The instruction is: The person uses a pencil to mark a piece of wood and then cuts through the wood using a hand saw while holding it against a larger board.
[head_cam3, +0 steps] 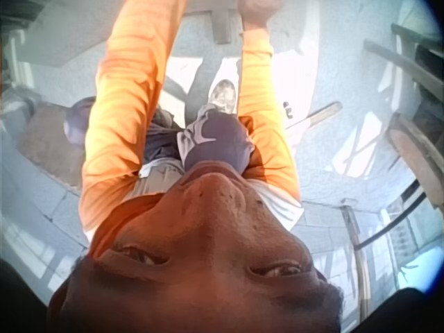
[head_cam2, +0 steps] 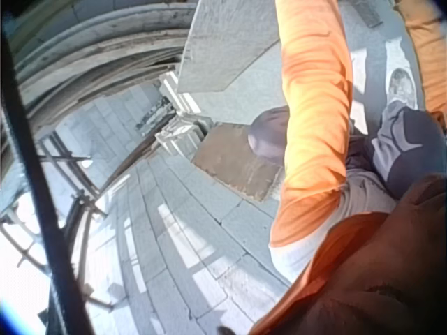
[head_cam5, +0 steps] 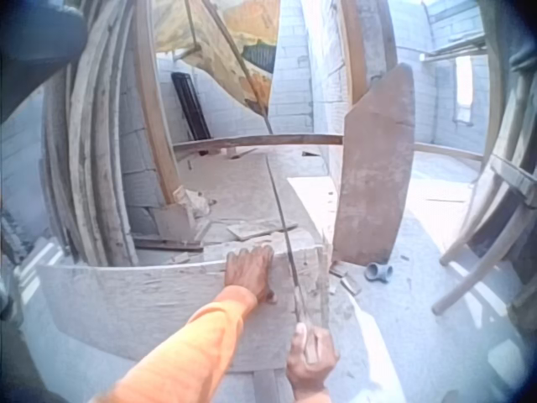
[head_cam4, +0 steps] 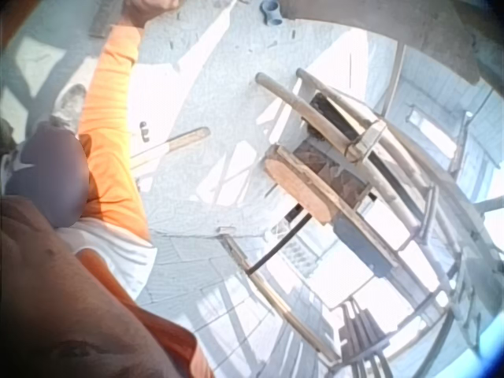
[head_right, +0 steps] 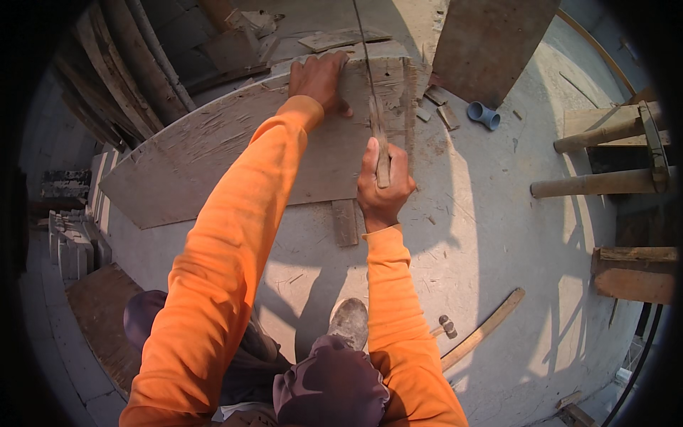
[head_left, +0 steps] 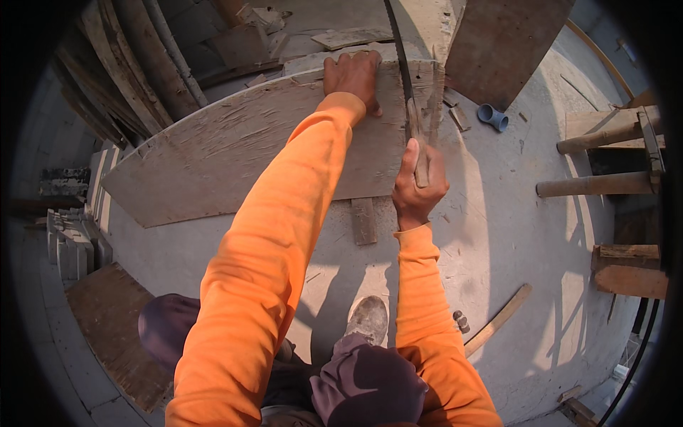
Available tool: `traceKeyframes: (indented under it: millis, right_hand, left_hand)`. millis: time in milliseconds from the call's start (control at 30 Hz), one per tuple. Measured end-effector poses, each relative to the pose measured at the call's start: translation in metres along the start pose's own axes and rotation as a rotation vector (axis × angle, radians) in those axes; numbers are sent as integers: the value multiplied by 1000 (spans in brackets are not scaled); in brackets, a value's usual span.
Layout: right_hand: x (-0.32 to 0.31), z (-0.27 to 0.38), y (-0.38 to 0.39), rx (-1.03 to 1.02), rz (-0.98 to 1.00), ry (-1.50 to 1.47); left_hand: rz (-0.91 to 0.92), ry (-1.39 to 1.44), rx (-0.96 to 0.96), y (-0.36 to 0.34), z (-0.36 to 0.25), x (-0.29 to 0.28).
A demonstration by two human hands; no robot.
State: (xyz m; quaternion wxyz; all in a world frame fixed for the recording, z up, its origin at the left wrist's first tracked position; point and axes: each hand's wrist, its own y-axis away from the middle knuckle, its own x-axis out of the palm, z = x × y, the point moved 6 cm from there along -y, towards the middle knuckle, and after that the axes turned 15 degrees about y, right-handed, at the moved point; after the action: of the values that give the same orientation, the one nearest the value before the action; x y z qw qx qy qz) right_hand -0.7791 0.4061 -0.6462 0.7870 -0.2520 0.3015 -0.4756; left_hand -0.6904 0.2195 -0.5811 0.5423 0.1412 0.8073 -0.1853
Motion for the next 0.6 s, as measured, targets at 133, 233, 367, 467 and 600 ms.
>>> traceKeyframes:
  millis: [133, 233, 367, 467, 600]
  right_hand:
    - [-1, 1, -3, 32, 27, 7]
    - [0, 2, -5, -14, -12, 9]
    - [6, -7, -3, -46, -24, 65]
    - [12, -5, 1, -54, 0, 95]
    - [9, 18, -2, 81, 36, -37]
  left_hand:
    - [7, 3, -6, -3, 2, 1]
    - [8, 5, -8, -6, 3, 4]
    - [3, 22, 8, -13, -1, 6]
    - [-6, 9, -4, -11, 6, 4]
    - [-43, -13, -9, -5, 9, -9]
